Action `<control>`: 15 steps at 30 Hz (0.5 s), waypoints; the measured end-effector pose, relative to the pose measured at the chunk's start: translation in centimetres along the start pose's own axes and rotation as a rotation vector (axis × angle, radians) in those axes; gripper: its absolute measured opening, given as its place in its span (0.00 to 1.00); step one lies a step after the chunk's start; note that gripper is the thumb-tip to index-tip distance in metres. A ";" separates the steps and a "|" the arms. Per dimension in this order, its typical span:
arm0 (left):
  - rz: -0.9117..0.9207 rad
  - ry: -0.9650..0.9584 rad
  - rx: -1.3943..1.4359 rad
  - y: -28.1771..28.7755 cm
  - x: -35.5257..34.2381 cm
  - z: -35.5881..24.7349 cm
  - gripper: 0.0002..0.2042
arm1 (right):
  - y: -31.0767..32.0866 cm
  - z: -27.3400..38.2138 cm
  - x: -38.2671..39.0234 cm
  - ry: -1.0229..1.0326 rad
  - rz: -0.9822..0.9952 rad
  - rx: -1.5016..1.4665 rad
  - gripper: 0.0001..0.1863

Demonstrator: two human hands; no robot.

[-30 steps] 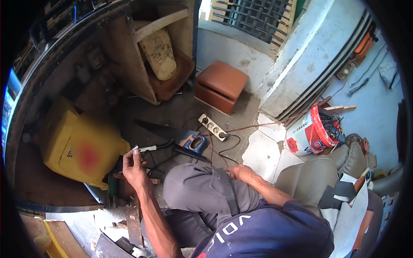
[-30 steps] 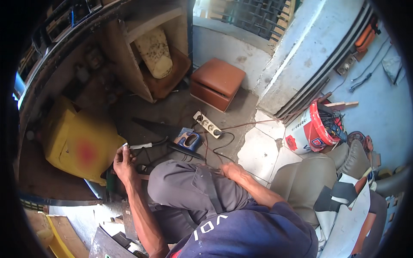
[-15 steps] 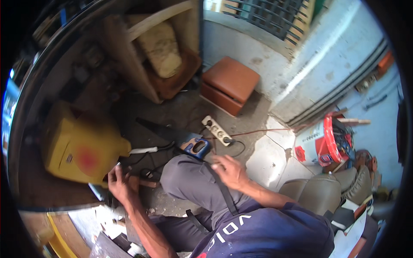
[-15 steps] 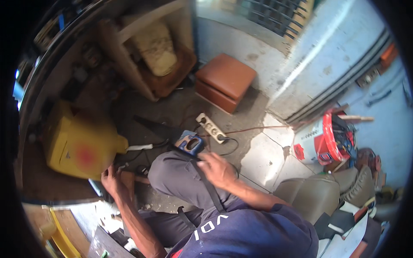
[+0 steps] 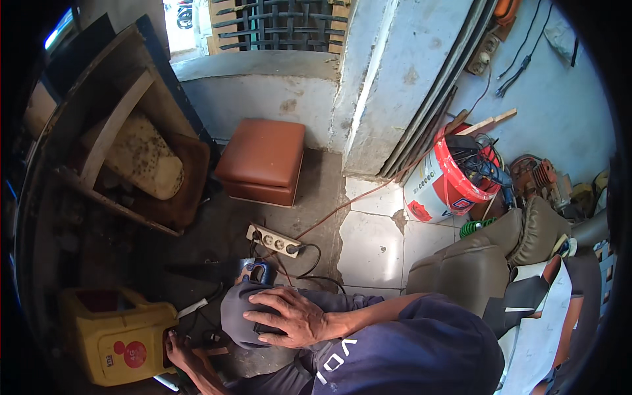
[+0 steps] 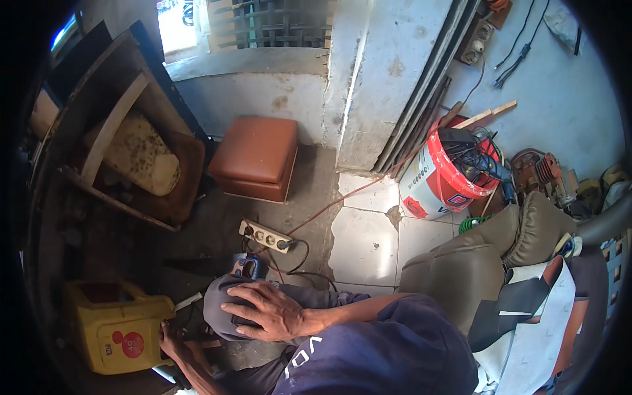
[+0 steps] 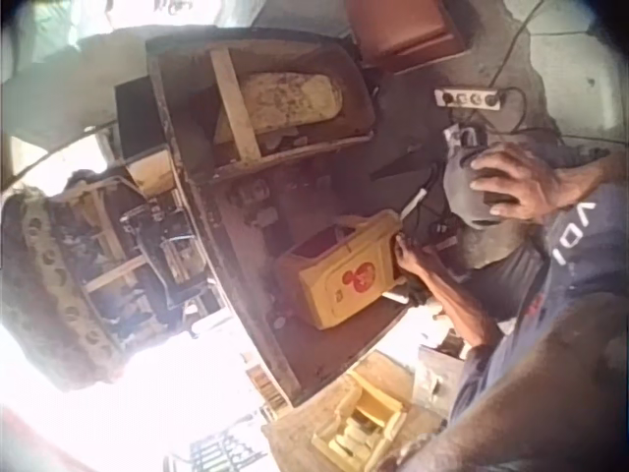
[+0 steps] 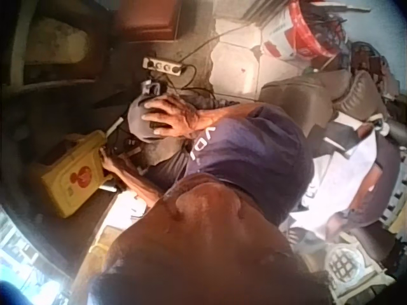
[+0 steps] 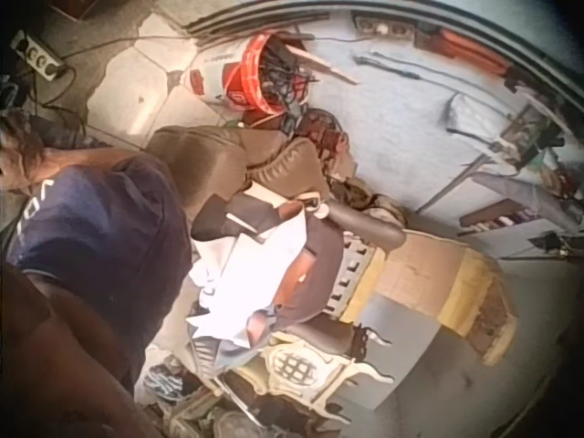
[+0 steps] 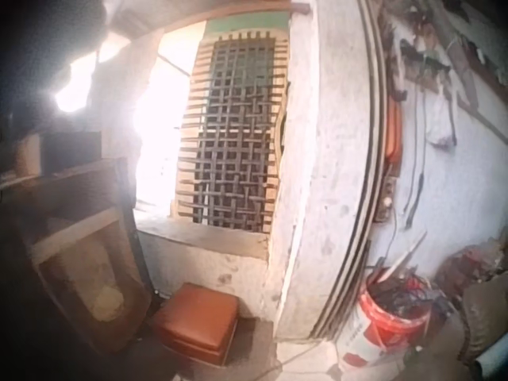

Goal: The person hammers a piece of wood, then marks another wooden furniture part with a pen, and finally attempts to cut a small wooden piece using a hand saw.

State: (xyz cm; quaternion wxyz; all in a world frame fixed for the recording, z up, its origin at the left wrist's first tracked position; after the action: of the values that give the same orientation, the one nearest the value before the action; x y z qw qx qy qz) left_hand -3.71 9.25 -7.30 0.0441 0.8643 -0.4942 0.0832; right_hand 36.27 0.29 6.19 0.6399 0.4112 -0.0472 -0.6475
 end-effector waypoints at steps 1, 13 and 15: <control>0.006 0.004 -0.009 -0.1 0.1 0.0 0.09 | 0.1 -0.1 0.1 -0.001 -0.004 -0.006 0.34; 0.029 -0.076 -0.039 -3.4 3.7 -2.5 0.15 | 2.0 -1.5 0.7 -0.014 -0.012 -0.030 0.33; -0.010 -0.053 0.030 -2.2 3.3 -2.6 0.15 | 1.1 -1.5 -0.8 0.014 0.024 -0.050 0.33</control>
State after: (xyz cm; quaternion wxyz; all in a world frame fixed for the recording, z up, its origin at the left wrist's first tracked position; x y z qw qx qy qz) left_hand -0.42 7.97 -4.07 0.0184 0.8691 -0.4896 0.0676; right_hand 37.89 1.50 6.24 0.6579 0.3991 -0.0315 -0.6379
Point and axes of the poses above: each hand's wrist, its own x-axis away from the middle knuckle, its own y-axis out of the back of the hand, z = x × y, the point moved 5 cm from there along -x, towards the middle knuckle, and after that the axes turned 3 degrees about -y, right-handed, at the moved point
